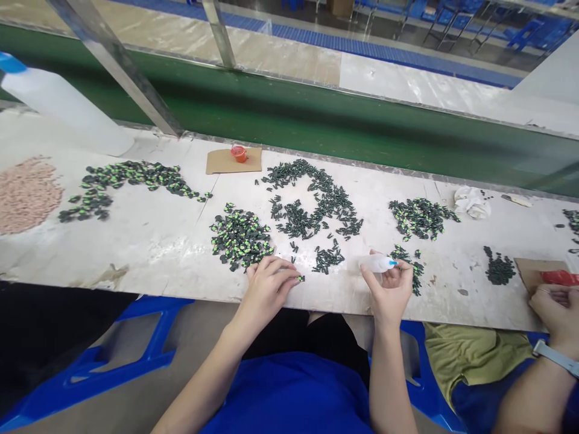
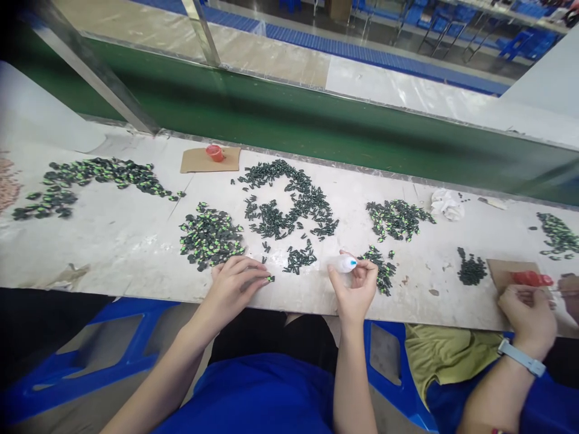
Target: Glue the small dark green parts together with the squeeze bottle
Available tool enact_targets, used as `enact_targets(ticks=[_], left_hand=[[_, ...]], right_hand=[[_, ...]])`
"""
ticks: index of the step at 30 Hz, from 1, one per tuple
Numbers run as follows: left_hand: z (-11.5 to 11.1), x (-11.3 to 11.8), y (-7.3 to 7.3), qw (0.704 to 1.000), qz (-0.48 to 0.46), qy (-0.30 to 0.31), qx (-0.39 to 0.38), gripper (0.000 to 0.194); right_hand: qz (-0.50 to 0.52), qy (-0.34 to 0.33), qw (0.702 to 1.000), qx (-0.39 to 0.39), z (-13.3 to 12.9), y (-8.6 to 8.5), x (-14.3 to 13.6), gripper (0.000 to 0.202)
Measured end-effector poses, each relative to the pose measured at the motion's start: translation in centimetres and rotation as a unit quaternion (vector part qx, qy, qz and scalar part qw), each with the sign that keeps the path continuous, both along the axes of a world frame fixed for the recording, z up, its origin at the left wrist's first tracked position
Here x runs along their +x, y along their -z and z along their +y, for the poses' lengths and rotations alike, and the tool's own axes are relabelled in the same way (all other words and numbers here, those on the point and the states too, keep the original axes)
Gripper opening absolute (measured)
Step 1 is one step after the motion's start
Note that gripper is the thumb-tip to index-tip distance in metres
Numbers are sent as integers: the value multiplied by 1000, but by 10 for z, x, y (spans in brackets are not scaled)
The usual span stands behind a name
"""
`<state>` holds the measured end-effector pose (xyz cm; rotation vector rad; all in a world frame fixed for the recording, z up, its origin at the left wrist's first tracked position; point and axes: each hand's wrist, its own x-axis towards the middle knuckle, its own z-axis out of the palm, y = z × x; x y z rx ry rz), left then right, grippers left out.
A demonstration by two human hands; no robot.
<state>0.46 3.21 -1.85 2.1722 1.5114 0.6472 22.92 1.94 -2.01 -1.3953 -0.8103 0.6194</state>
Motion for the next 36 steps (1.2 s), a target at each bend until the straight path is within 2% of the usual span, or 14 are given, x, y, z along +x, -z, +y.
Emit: enact_targets(ticks=[6,9,11,12,13,15,17,22,26,28,29,32,34,36], left_hand=[[-2,-1,2,1000,-8,9,7,6],[-2,-1,6,999,-21,9,23,8],[-2,0,9,999,-32,9,30,9],[-2,0,10,999,-37,11,33,9],[-2,0,10,998,-41,13,34,10],[-2,0,11,998,-50,13,35,9],[-2,-2,10,997,-62,5,33,9],[-7,-10,5,992,-116,-42,7,10],[-10,-14,4,982,-171,-72,-25,13],[-11,-13,4,977,-197,-75,-27,14],[-11,-12,3,975,-208,-73,-27,15],[-11,-7,0,969,-237,-65,-26,16],[-11,-2,-3,966,-249,-65,-26,16],[-11,3,-6,964,-254,-71,-22,15]], right_hand=[[-124,17,990,-66,12,4,1,59],[-236,81,968,13,0,2,-6,77],[-329,105,934,96,-11,-3,-13,73],[-372,77,916,129,-16,-5,-18,64],[-411,12,900,145,-18,-8,-22,55],[-471,-153,860,122,-17,-13,-30,46],[-513,-264,812,81,-8,-16,-36,45],[-576,-350,738,19,20,-18,-37,24],[-598,-375,709,-12,27,-19,-35,11],[-586,-366,722,-18,25,-20,-34,10],[-567,-361,740,-15,24,-20,-34,11],[-449,-328,831,13,14,-21,-36,13],[-333,-277,901,18,5,-20,-41,11],[-221,-212,952,-2,-5,-19,-49,11]])
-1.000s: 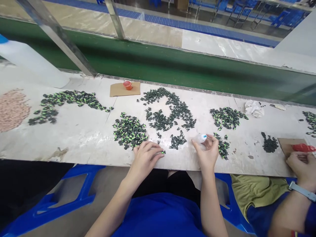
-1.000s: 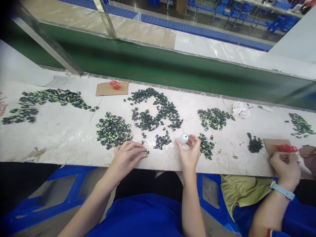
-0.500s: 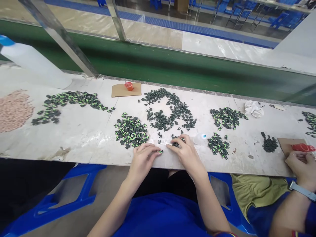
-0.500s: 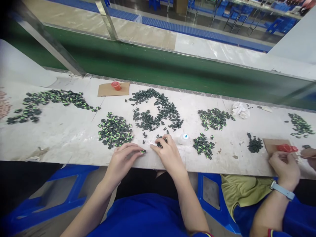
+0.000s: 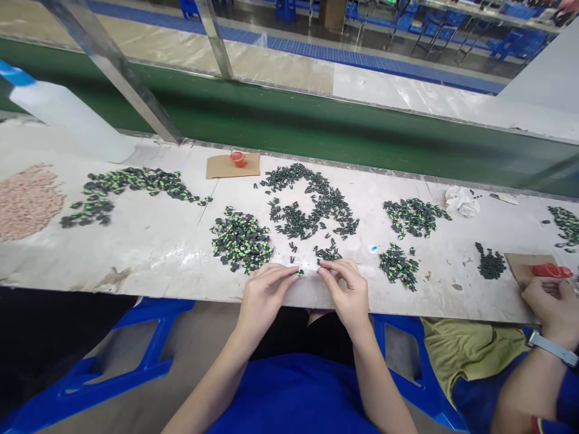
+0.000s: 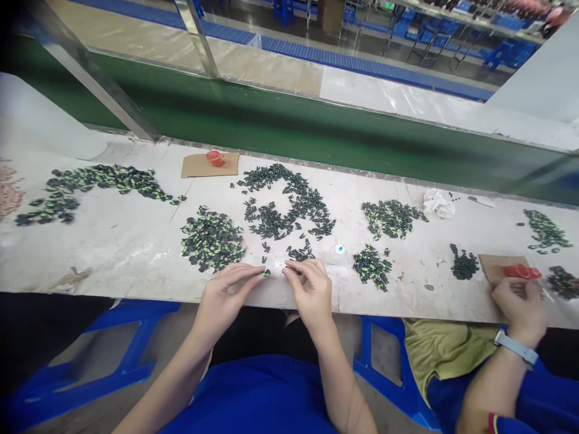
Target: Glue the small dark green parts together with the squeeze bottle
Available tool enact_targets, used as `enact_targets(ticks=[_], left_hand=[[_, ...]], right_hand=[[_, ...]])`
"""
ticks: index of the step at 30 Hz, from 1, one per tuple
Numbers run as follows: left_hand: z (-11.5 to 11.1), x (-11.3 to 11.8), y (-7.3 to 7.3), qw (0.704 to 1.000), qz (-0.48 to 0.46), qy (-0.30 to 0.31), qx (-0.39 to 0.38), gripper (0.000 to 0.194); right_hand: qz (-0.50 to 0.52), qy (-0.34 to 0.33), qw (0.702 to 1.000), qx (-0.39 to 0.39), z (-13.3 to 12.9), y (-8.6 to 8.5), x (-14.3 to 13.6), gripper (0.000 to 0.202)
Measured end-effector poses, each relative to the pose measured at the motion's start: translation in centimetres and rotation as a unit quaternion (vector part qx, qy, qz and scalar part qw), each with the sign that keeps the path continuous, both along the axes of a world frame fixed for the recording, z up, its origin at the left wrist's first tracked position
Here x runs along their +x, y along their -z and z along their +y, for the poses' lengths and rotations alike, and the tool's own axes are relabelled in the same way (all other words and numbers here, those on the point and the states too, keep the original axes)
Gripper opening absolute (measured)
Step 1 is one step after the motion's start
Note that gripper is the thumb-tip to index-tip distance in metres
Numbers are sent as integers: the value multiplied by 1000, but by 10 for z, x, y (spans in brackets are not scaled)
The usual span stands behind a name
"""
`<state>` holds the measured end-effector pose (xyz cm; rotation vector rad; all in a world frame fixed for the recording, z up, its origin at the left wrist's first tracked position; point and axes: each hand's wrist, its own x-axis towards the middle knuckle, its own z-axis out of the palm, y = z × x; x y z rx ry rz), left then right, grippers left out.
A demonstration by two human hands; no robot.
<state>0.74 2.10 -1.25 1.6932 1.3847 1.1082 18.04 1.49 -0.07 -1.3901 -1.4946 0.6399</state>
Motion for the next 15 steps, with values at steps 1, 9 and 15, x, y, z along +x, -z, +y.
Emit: enact_targets(ticks=[1,9,15], left_hand=[[0,2,-1,1000,0,-2,2,14],[-4,12,-2,999,21,21,19,14],[-6,16,-4,999,44,5,27,13]], right_hand=[[47,34,998,-18,-4,1,-4,11],[226,74,962,-135,-14,3,-23,14],[249,65,953,-162,-17,9,-25,18]])
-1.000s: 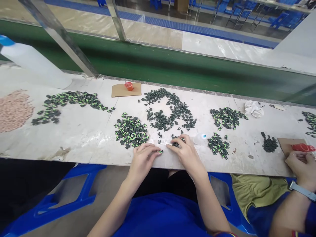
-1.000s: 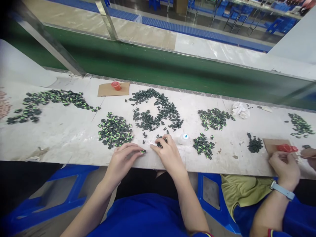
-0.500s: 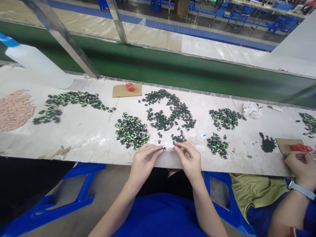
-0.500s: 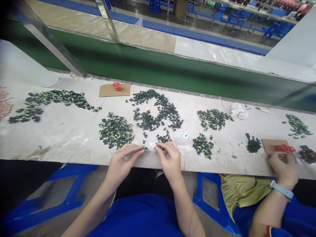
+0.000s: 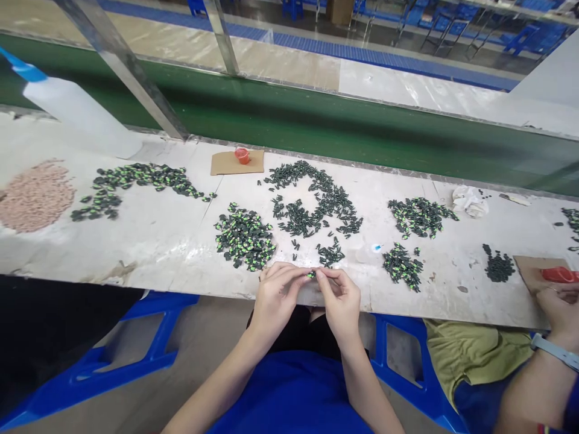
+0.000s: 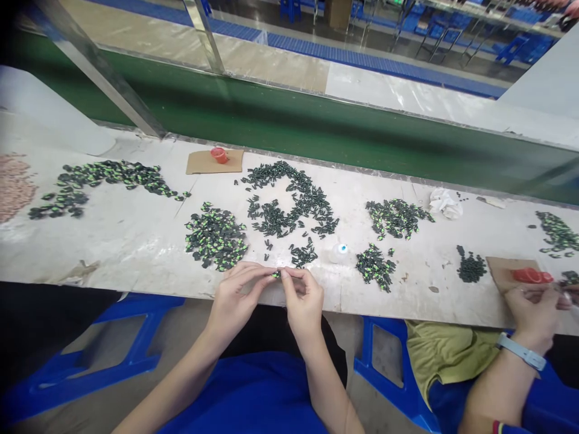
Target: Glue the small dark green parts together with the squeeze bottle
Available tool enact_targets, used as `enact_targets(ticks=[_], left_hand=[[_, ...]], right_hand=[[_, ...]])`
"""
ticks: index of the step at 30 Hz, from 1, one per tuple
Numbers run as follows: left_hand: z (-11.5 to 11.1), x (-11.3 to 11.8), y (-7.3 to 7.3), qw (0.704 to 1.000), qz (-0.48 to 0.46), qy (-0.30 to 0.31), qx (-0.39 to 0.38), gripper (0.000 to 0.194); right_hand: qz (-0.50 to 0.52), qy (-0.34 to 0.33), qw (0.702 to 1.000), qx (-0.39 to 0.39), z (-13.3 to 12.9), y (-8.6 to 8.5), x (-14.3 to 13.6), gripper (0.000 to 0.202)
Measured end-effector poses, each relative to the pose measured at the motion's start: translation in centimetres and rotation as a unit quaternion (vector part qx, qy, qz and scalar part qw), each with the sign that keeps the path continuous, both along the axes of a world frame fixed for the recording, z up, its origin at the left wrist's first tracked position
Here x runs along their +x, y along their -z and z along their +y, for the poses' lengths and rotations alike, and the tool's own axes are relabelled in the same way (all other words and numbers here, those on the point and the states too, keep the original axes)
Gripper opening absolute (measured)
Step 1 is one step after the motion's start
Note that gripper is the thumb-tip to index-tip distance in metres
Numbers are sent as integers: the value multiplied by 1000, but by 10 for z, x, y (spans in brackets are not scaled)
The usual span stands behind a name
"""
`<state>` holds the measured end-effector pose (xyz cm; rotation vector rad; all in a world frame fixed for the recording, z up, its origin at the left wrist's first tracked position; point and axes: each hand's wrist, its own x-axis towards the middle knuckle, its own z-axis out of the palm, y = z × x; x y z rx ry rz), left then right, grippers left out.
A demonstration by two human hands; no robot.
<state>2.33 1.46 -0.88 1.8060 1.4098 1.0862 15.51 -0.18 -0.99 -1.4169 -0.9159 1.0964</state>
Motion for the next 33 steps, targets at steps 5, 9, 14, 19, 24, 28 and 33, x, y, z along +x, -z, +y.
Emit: enact_targets(ticks=[5,9,14,19,24,28,33], left_hand=[[-1,5,-3,1000,-1,-7,7,12],[-3,8,-5,1000,14,-21,18,13],[-5,11,-8,998,37,-27,39,14],[-5,13,-11,997,29,-19,70,20],[-7,13,-12,996,27,-4,80,19],[-4,13,-13,995,59,5,79,21],[1,10,-17,991,93,38,84,24]], right_hand=[[8,9,1000,22,-2,3,-3,17],[19,15,999,35,-2,2,-5,18],[7,37,998,51,-4,2,-7,18],[-9,47,995,91,-8,2,-11,19],[11,70,992,109,-9,0,-13,15],[-8,62,992,106,-11,0,-7,10],[-63,-11,991,118,-14,-3,11,7]])
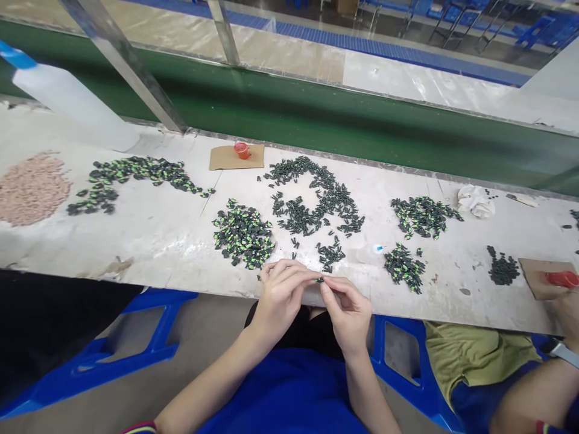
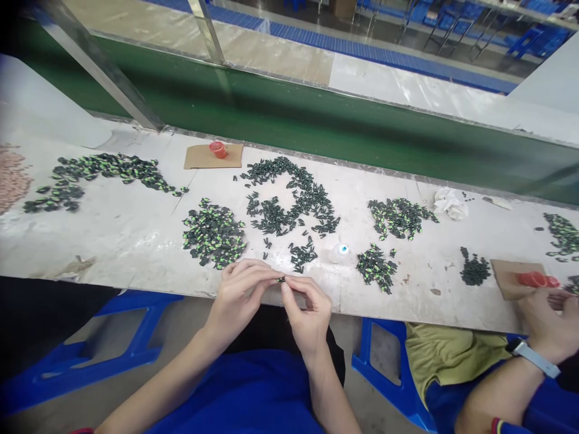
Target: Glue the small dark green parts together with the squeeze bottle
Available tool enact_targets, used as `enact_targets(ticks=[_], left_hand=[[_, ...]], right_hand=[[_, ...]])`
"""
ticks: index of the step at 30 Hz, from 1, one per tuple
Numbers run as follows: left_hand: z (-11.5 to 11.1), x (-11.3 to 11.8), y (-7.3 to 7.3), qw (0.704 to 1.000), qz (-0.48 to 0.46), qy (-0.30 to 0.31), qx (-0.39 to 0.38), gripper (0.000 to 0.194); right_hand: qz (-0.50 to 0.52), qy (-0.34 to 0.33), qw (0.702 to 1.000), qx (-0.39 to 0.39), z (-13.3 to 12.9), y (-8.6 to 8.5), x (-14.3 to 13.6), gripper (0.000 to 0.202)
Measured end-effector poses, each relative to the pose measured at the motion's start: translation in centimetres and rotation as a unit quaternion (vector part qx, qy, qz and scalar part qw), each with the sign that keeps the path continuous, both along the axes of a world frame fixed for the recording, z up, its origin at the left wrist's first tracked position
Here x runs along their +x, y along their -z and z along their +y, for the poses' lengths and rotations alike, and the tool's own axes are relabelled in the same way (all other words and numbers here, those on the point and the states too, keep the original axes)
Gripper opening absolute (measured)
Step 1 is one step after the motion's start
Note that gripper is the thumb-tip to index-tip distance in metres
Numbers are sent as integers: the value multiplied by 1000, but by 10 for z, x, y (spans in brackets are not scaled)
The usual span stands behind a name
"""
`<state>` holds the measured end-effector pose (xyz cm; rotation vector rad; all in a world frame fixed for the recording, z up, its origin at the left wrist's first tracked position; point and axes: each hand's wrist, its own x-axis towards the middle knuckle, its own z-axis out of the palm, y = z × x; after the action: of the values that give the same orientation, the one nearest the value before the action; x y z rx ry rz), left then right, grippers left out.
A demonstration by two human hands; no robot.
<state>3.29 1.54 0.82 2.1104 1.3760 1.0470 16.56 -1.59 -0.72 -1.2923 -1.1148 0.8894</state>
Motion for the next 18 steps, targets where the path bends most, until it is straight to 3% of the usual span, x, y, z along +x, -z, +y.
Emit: enact_targets(ticks=[6,10,18], left_hand=[[1,-4,-2,999,34,33,-5,27],[1,-5,-4,998,34,57,8,32],[-2,-6,-9,994,38,68,75,32]], right_hand=[[-52,-13,999,1,-2,-7,10,16],[21,1,999,-33,0,-11,9,10],[115,-23,989,-95,1,-7,14,18]])
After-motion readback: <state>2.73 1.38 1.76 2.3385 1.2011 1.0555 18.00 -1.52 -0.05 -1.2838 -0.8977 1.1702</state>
